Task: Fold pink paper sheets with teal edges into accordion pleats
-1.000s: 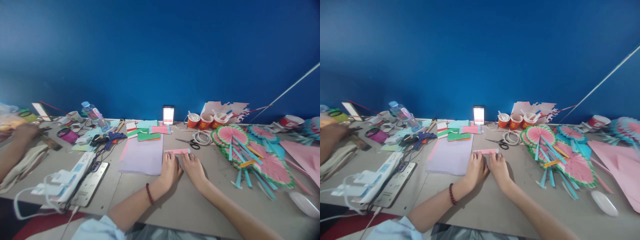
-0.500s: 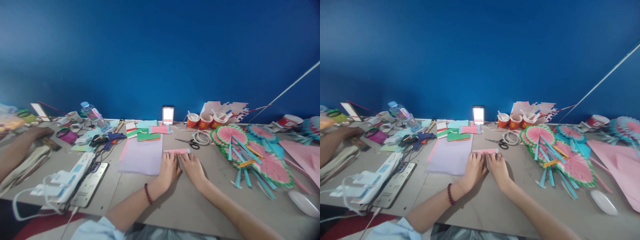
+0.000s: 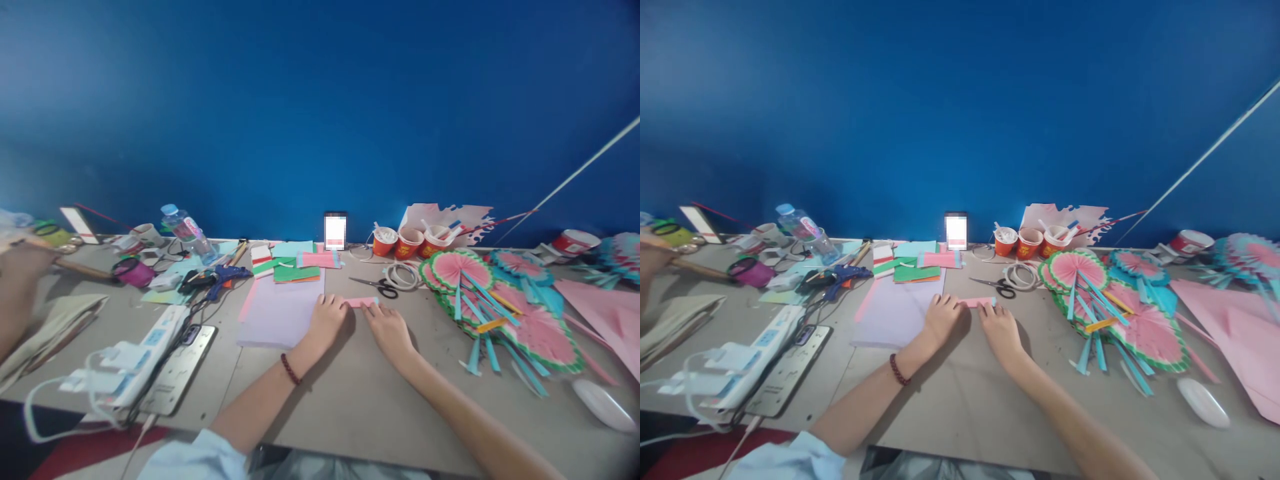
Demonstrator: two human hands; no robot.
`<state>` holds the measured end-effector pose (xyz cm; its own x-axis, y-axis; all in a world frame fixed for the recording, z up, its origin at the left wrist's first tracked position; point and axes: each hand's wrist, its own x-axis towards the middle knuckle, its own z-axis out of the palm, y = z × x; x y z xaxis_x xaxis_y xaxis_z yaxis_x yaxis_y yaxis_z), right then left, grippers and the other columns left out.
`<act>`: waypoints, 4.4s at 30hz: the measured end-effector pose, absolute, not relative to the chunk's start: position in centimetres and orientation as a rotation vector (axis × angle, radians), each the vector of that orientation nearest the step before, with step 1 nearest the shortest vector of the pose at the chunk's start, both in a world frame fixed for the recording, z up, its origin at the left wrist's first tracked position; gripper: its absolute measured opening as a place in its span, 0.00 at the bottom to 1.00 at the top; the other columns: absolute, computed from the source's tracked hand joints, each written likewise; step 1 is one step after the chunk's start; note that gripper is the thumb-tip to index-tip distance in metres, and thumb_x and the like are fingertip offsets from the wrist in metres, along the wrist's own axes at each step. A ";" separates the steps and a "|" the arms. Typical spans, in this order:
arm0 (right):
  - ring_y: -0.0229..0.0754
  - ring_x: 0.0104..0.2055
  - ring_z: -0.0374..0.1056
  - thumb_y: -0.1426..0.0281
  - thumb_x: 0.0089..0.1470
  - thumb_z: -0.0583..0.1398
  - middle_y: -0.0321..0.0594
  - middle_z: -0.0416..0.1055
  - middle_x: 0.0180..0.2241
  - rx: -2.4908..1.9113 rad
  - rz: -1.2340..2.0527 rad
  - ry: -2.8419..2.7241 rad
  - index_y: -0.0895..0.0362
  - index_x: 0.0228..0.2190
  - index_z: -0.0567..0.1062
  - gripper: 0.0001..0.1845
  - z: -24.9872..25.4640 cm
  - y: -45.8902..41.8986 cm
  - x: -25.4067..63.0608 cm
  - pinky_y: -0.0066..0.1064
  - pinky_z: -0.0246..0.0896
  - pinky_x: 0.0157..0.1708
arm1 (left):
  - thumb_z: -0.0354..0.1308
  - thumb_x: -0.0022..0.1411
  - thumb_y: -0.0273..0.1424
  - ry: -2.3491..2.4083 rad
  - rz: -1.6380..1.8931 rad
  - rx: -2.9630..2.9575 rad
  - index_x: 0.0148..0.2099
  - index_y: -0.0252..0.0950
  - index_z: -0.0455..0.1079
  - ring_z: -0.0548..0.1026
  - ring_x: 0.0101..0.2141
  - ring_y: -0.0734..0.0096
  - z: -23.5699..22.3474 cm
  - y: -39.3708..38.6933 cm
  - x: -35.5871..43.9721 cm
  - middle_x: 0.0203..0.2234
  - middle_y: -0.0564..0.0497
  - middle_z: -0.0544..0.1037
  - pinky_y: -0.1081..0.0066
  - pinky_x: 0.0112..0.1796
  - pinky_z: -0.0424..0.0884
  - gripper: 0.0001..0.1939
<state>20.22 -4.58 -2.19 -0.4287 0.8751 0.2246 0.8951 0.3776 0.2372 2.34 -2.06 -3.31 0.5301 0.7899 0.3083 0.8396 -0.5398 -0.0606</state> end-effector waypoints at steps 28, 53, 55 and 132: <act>0.42 0.30 0.68 0.69 0.56 0.54 0.41 0.74 0.28 -1.262 0.288 -1.905 0.56 0.30 0.76 0.10 -3.6 -2.7 21.1 0.32 0.64 0.33 | 0.49 0.65 0.27 -1.224 -1.005 -2.450 0.43 0.39 0.70 0.71 0.38 0.66 -2.6 -1.9 2.1 0.34 0.50 0.76 0.64 0.41 0.62 0.09; 0.44 0.44 0.69 0.71 0.59 0.52 0.46 0.74 0.40 -1.034 0.415 -1.997 0.56 0.46 0.73 0.16 -3.1 -3.5 20.1 0.37 0.66 0.45 | 0.55 0.58 0.26 -1.804 -1.393 -2.573 0.37 0.37 0.72 0.72 0.31 0.72 -1.7 -2.7 2.8 0.29 0.52 0.76 0.70 0.36 0.66 0.05; 0.44 0.44 0.68 0.72 0.58 0.53 0.46 0.74 0.40 -1.064 0.309 -2.033 0.56 0.45 0.73 0.15 -3.3 -3.5 20.2 0.37 0.66 0.45 | 0.55 0.58 0.25 -1.719 -1.309 -2.540 0.39 0.37 0.72 0.72 0.33 0.71 -1.9 -2.4 2.4 0.30 0.51 0.76 0.69 0.37 0.66 0.07; 0.47 0.38 0.70 0.67 0.55 0.56 0.46 0.74 0.34 -1.288 0.306 -1.997 0.55 0.33 0.79 0.11 -6.1 0.9 24.9 0.39 0.66 0.40 | 0.51 0.65 0.30 -1.560 -0.725 -2.638 0.38 0.38 0.72 0.68 0.38 0.67 -4.0 0.6 0.0 0.34 0.51 0.74 0.65 0.39 0.60 0.07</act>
<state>24.87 0.87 -6.07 -0.2335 0.8638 0.4464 0.6908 0.4705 -0.5491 -0.04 0.58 -3.97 0.4035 0.8314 0.3820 0.8280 -0.5094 0.2344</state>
